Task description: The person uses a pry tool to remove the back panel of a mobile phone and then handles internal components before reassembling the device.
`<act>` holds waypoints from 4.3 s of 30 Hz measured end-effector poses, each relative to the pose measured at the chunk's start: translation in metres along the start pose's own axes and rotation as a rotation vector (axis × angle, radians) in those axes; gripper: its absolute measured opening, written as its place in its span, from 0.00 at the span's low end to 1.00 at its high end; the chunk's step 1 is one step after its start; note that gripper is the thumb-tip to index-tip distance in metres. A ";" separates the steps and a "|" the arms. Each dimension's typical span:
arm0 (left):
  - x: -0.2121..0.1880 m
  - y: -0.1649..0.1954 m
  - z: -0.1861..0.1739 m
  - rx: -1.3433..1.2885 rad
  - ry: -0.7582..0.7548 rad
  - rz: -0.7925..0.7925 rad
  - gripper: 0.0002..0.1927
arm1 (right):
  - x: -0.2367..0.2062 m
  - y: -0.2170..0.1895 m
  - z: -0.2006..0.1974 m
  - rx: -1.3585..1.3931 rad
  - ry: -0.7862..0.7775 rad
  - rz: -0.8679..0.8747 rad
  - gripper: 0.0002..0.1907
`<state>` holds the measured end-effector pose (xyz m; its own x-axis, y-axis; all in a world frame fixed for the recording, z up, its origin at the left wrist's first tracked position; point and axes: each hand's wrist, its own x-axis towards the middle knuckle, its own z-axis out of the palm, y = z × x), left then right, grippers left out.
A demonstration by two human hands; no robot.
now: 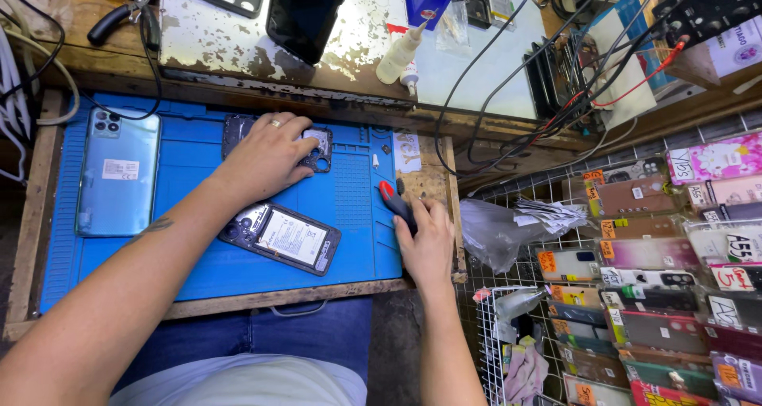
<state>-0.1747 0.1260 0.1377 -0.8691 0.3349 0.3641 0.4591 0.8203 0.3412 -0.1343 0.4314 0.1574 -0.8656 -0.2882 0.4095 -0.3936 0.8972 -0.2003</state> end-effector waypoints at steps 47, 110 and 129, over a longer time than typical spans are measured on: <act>-0.006 0.008 -0.015 0.055 0.168 0.219 0.20 | 0.082 -0.024 0.053 0.540 0.142 0.040 0.06; 0.002 -0.003 -0.001 0.037 -0.011 0.214 0.22 | 0.124 -0.021 0.092 0.990 -0.450 0.518 0.03; -0.019 0.015 -0.039 -0.128 0.155 0.263 0.25 | -0.080 0.132 -0.046 0.093 0.093 0.450 0.07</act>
<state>-0.1442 0.1139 0.1697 -0.6839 0.4451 0.5780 0.6920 0.6469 0.3205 -0.1025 0.5881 0.1393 -0.9266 0.1580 0.3411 -0.0149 0.8912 -0.4533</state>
